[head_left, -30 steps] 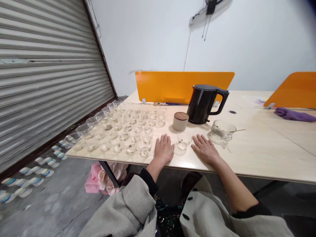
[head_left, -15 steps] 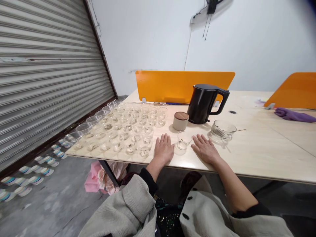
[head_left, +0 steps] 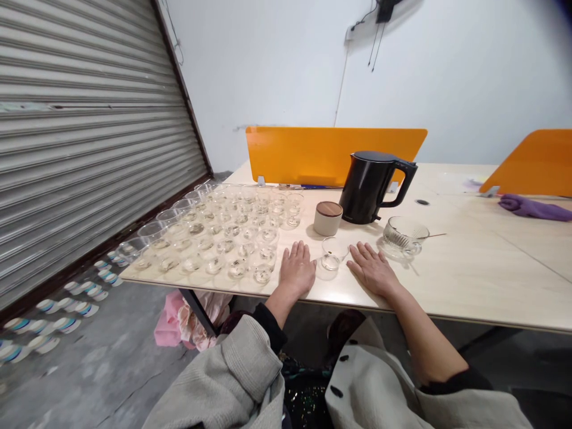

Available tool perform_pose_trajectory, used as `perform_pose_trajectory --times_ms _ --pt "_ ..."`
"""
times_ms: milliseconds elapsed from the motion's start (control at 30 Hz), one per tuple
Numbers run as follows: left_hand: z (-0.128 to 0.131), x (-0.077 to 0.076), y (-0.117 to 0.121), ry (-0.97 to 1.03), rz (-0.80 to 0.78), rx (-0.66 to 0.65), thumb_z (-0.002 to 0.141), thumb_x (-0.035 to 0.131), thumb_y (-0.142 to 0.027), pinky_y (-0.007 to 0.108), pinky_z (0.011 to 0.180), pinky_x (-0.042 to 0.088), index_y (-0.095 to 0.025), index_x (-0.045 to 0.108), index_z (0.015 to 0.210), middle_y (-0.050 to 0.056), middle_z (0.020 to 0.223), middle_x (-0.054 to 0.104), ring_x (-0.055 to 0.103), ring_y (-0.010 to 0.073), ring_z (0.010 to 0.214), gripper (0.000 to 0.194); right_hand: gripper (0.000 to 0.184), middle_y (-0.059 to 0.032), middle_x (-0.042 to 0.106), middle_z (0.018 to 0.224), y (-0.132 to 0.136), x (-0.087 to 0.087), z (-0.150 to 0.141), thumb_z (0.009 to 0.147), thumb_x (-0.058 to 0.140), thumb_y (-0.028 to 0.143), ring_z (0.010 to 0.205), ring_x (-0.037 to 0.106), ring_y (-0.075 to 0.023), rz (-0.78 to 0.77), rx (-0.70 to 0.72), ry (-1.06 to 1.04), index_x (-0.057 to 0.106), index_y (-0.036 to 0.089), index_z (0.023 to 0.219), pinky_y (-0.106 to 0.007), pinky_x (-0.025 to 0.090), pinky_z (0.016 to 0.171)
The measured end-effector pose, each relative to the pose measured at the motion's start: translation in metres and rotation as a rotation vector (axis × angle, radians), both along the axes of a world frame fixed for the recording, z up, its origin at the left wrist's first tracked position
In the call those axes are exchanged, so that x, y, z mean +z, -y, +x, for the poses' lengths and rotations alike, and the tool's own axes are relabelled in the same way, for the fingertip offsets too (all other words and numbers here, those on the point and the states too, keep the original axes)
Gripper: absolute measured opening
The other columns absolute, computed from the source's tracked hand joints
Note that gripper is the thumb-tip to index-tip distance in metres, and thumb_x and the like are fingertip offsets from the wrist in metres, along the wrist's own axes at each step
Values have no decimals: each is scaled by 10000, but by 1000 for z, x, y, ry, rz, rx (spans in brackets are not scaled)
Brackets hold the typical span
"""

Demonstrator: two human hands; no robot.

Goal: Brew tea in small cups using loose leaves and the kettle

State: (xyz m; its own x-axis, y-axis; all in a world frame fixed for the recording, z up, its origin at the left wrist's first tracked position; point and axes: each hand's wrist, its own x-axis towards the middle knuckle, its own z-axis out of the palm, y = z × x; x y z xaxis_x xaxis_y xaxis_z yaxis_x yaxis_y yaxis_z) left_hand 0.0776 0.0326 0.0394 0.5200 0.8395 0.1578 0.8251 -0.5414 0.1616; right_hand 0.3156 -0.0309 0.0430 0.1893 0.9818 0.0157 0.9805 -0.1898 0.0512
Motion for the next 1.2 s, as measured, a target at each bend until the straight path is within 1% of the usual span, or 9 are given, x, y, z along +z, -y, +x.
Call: perform_pose_trajectory --times_ms 200,400,633,833,1200 --pt "0 -1 0 6 5 -3 1076 226 -413 517 1304 199 -64 346 1600 154 1706 281 221 291 1601 641 695 -105 208 1736 -1 -1 0 1054 196 528 1607 151 -306 -1 -3 5 289 197 1658 -565 154 1281" --pt "0 -2 -1 11 -1 0 1075 225 -420 513 1306 193 -84 349 1603 147 1709 276 220 285 1602 637 694 -103 191 1739 -1 -1 1 1053 199 527 1609 141 -306 -7 -8 3 288 202 1660 -564 155 1280" --pt "0 -1 -1 18 -6 -4 1076 222 -414 518 1306 190 -60 342 1602 152 1708 273 215 291 1603 645 694 -96 178 1743 0 -1 1 1057 182 518 1610 129 -302 -10 -5 11 272 197 1666 -554 148 1282" --pt "0 0 0 13 -14 4 1075 232 -421 507 1307 188 -107 353 1605 136 1712 273 210 279 1605 628 694 -94 170 1744 0 0 1 1057 193 520 1612 120 -296 -18 -8 -2 268 198 1666 -550 145 1285" --pt "1 -4 -2 24 -2 -1 1075 241 -413 513 1310 184 -98 354 1604 143 1710 275 212 283 1605 626 690 -94 172 1744 0 0 1 1058 198 522 1611 130 -298 -11 -8 0 267 206 1667 -560 155 1283"
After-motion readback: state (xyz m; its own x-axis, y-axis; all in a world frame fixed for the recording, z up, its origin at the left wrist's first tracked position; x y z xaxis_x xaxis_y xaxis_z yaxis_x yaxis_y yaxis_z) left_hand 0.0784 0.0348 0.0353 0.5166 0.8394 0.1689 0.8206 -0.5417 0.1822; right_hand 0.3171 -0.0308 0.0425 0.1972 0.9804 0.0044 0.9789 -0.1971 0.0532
